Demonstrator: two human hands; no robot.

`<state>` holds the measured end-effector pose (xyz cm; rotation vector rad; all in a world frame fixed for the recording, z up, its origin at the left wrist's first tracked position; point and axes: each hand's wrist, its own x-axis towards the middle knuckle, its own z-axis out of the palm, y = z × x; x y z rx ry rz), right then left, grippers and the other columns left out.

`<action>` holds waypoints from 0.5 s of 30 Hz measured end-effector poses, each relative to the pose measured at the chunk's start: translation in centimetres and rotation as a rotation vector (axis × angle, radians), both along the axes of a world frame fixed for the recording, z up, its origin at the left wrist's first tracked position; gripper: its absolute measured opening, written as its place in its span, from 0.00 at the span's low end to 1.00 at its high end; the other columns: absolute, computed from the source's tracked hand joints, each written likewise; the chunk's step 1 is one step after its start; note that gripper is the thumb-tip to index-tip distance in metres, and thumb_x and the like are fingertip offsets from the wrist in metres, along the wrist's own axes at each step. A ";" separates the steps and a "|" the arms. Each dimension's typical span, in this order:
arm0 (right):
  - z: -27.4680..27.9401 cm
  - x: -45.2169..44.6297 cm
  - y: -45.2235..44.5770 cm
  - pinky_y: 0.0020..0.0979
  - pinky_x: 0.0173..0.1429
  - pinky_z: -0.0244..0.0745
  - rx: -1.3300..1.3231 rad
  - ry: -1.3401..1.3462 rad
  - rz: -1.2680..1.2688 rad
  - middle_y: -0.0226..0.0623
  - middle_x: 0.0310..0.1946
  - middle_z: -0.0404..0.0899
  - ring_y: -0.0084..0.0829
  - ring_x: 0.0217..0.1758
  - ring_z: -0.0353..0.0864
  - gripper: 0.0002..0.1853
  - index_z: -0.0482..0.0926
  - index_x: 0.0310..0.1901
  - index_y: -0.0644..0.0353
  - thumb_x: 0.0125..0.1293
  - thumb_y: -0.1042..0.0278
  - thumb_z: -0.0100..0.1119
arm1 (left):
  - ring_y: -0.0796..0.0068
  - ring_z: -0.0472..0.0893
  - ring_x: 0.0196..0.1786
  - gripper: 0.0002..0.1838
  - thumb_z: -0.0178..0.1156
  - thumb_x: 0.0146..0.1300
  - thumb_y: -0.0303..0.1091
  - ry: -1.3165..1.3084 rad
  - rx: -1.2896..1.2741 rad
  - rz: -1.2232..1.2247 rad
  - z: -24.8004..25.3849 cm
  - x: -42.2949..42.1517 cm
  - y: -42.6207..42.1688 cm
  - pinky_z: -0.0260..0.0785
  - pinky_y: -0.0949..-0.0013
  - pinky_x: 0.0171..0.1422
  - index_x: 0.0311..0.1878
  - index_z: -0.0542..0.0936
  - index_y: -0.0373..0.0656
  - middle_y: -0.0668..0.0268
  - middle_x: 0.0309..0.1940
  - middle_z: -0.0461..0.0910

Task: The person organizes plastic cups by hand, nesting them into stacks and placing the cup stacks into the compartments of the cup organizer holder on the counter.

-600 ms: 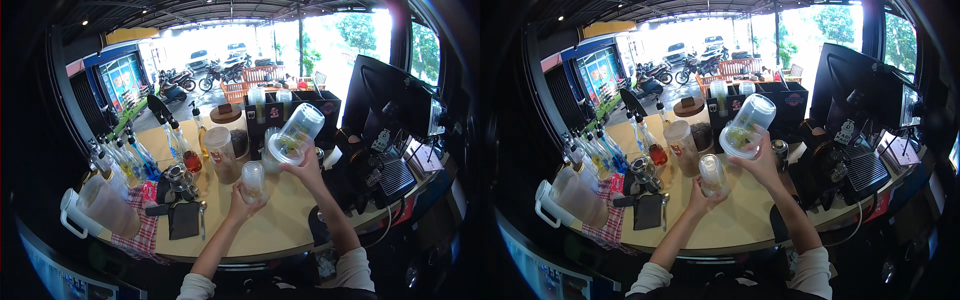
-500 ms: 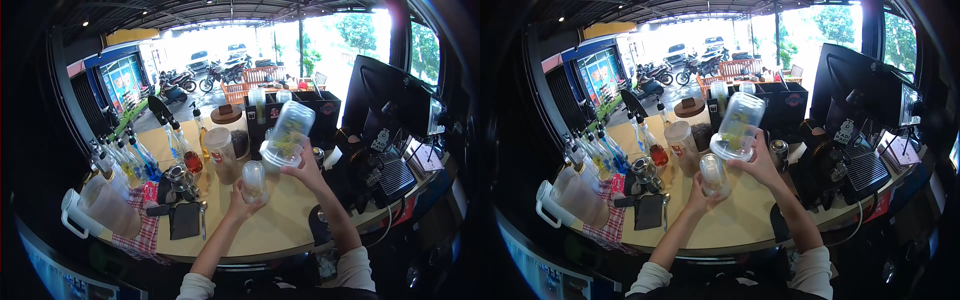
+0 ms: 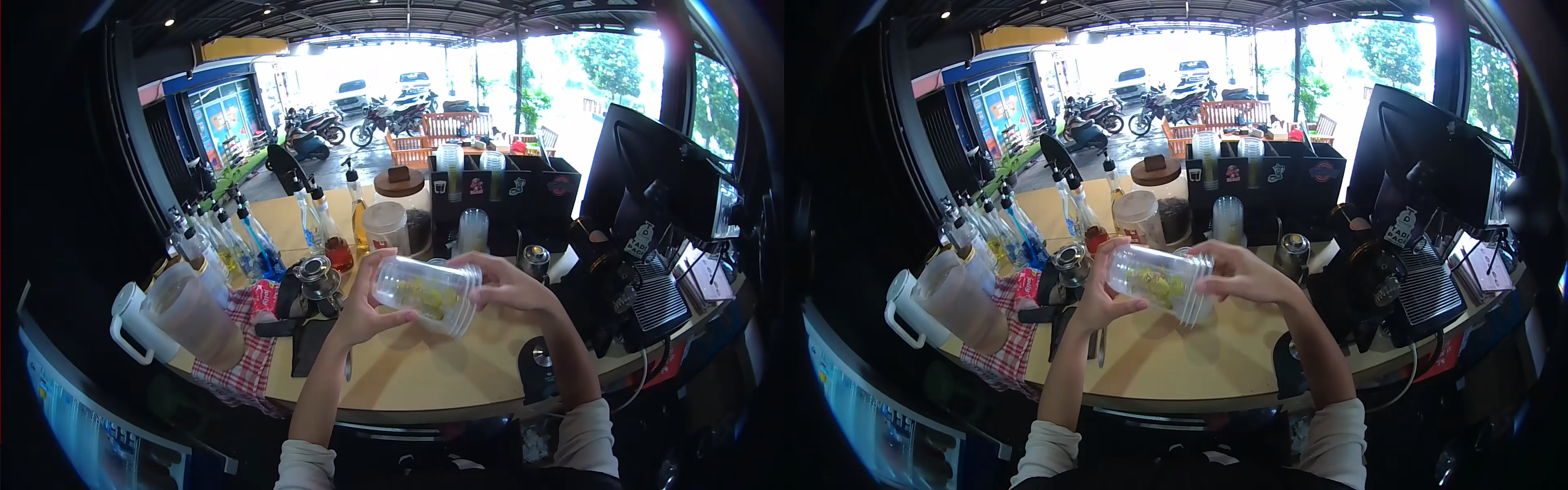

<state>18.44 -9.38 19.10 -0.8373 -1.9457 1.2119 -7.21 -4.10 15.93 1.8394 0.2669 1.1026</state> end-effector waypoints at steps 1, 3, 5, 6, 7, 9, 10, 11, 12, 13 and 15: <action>0.3 -0.6 -0.3 0.23 0.42 0.74 0.043 0.075 -0.217 0.36 0.44 0.76 0.21 0.42 0.75 0.29 0.68 0.56 0.66 0.55 0.62 0.66 | 0.67 0.64 0.62 0.51 0.75 0.41 0.29 -0.003 0.000 0.007 -0.6 -0.1 0.0 0.64 0.62 0.64 0.66 0.52 0.45 0.59 0.58 0.59; -0.3 -1.4 -0.3 0.23 0.42 0.74 0.087 0.154 -0.432 0.36 0.42 0.77 0.21 0.40 0.76 0.25 0.70 0.53 0.67 0.57 0.62 0.65 | 0.67 0.65 0.60 0.49 0.74 0.42 0.32 -0.079 -0.004 0.209 -1.7 0.3 -0.5 0.64 0.62 0.63 0.65 0.53 0.45 0.61 0.52 0.62; -1.8 -1.7 0.2 0.22 0.42 0.74 0.311 0.215 -0.470 0.36 0.41 0.78 0.19 0.39 0.76 0.17 0.73 0.47 0.68 0.62 0.65 0.60 | 0.67 0.67 0.59 0.49 0.74 0.43 0.32 -0.101 0.002 0.273 -3.0 0.8 -0.8 0.65 0.63 0.63 0.65 0.53 0.45 0.62 0.51 0.61; -1.5 -2.7 -0.5 0.22 0.43 0.74 0.304 0.313 -0.397 0.37 0.39 0.79 0.20 0.39 0.78 0.13 0.74 0.46 0.69 0.65 0.69 0.55 | 0.68 0.68 0.57 0.49 0.74 0.43 0.33 -0.122 0.007 0.334 -3.1 1.0 -0.9 0.65 0.63 0.62 0.66 0.53 0.46 0.62 0.50 0.61; -1.4 -3.3 -0.7 0.22 0.43 0.74 0.303 0.314 -0.397 0.37 0.39 0.79 0.20 0.39 0.78 0.13 0.74 0.46 0.69 0.65 0.69 0.55 | 0.68 0.68 0.57 0.49 0.74 0.43 0.33 -0.121 0.007 0.334 -3.0 1.1 -1.1 0.65 0.63 0.62 0.66 0.53 0.46 0.62 0.50 0.61; -1.5 -3.8 -1.0 0.22 0.45 0.75 0.200 0.439 -0.351 0.38 0.37 0.80 0.21 0.39 0.79 0.11 0.74 0.47 0.69 0.67 0.72 0.51 | 0.69 0.69 0.57 0.47 0.74 0.44 0.34 -0.102 0.040 0.318 -2.9 1.3 -1.7 0.65 0.65 0.62 0.65 0.55 0.42 0.61 0.53 0.64; -1.4 -3.7 -1.1 0.22 0.45 0.75 0.198 0.439 -0.355 0.38 0.37 0.80 0.21 0.39 0.79 0.11 0.74 0.47 0.69 0.67 0.72 0.51 | 0.69 0.69 0.57 0.47 0.74 0.44 0.34 -0.101 0.036 0.314 -3.0 1.4 -1.6 0.65 0.65 0.62 0.65 0.55 0.42 0.61 0.53 0.64; -1.3 -3.5 -1.1 0.23 0.45 0.75 0.183 0.421 -0.341 0.39 0.37 0.80 0.21 0.40 0.79 0.11 0.74 0.47 0.70 0.67 0.72 0.51 | 0.69 0.70 0.57 0.45 0.73 0.45 0.34 -0.143 -0.044 0.242 -3.0 1.3 -1.4 0.64 0.66 0.63 0.64 0.57 0.39 0.60 0.54 0.65; -1.3 -3.4 -1.2 0.23 0.45 0.75 0.167 0.403 -0.327 0.40 0.36 0.80 0.21 0.40 0.79 0.11 0.74 0.47 0.70 0.67 0.73 0.50 | 0.70 0.70 0.58 0.44 0.73 0.45 0.34 -0.185 -0.125 0.170 -3.1 1.3 -1.3 0.64 0.66 0.63 0.63 0.59 0.37 0.59 0.55 0.67; -1.4 -3.3 -1.2 0.23 0.45 0.75 0.165 0.403 -0.332 0.40 0.36 0.80 0.21 0.40 0.79 0.11 0.74 0.47 0.70 0.67 0.73 0.50 | 0.70 0.70 0.58 0.44 0.73 0.45 0.34 -0.185 -0.128 0.166 -3.2 1.3 -1.3 0.64 0.66 0.63 0.63 0.59 0.37 0.59 0.55 0.67; -1.7 -3.3 -1.3 0.24 0.45 0.75 0.221 0.396 -0.365 0.40 0.37 0.80 0.23 0.40 0.79 0.11 0.74 0.47 0.71 0.68 0.73 0.49 | 0.71 0.71 0.58 0.39 0.71 0.48 0.34 -0.234 -0.205 0.164 -3.2 1.3 -1.4 0.63 0.68 0.63 0.61 0.63 0.33 0.57 0.56 0.70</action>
